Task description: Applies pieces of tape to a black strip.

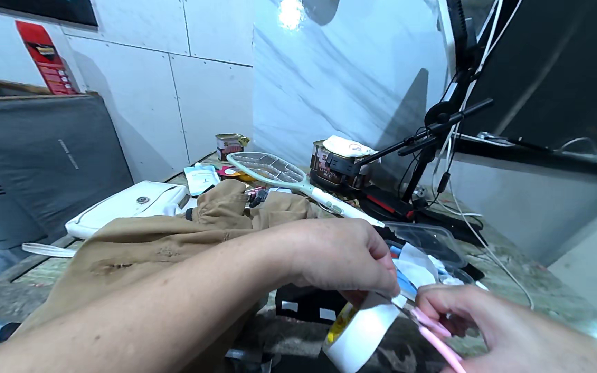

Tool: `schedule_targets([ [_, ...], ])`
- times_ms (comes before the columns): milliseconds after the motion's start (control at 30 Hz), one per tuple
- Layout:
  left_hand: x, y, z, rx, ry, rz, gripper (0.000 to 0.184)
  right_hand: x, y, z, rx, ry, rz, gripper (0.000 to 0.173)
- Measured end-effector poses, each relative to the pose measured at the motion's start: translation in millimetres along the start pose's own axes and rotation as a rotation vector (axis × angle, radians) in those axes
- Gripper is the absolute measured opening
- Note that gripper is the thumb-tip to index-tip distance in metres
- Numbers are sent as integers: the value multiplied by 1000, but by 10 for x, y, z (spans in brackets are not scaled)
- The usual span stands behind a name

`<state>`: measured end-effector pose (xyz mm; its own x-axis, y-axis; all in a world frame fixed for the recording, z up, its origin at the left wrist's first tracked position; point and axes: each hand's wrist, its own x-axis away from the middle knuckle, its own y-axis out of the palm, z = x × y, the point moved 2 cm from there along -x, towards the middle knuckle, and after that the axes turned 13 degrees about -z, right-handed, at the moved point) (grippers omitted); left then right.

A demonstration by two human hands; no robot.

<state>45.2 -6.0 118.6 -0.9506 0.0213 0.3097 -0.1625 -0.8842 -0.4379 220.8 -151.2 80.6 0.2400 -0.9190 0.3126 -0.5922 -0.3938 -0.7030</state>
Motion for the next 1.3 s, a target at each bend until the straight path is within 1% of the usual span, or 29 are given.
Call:
schedule_targets([
  [400, -4, -26, -15, -14, -19, 24, 14, 29, 2, 0, -13, 34, 44, 28],
  [600, -7, -31, -29, 1, -25, 28, 15, 12, 2, 33, -23, 46, 58, 27],
  [767, -9, -40, -46, -8, -37, 29, 14, -24, 3, 86, 2, 45, 69, 31],
  [867, -12, -64, -86, 29, -35, 47, 15, -50, 12, 90, 30, 75, 18, 33],
  [967, -9, -160, -154, 85, -32, 140, 16, -25, 11, 126, 61, 80, -49, 50],
  [1000, -13, -210, -183, 51, -31, 190, 17, 26, -2, 199, 80, 46, -8, 54],
  [1033, -21, -275, -214, -13, -33, 236, 18, 107, -25, 315, 112, 18, 93, 54],
  [1067, -39, -340, -248, -114, -47, 281, 18, 215, -64, 464, 159, 43, 242, 51],
  [1100, -67, -391, -277, -224, -64, 329, 18, 350, -127, 628, 209, 149, 389, 46],
  [1133, -103, -417, -291, -326, -97, 371, 19, 494, -207, 787, 224, 328, 475, 45],
  [1167, -147, -422, -314, -417, -132, 406, 18, 625, -282, 976, 212, 552, 504, 47],
  [1200, -200, -413, -349, -500, -155, 439, 18, 732, -334, 1216, 197, 772, 491, 51],
  [1233, -262, -414, -366, -567, -202, 430, 17, 823, -368, 1469, 156, 936, 440, 55],
  [1267, -332, -412, -393, -628, -237, 420, 17, 899, -369, 1714, 111, 1024, 394, 58],
  [1300, -407, -404, -435, -672, -258, 412, 15, 965, -350, 1932, 74, 1060, 374, 59],
])
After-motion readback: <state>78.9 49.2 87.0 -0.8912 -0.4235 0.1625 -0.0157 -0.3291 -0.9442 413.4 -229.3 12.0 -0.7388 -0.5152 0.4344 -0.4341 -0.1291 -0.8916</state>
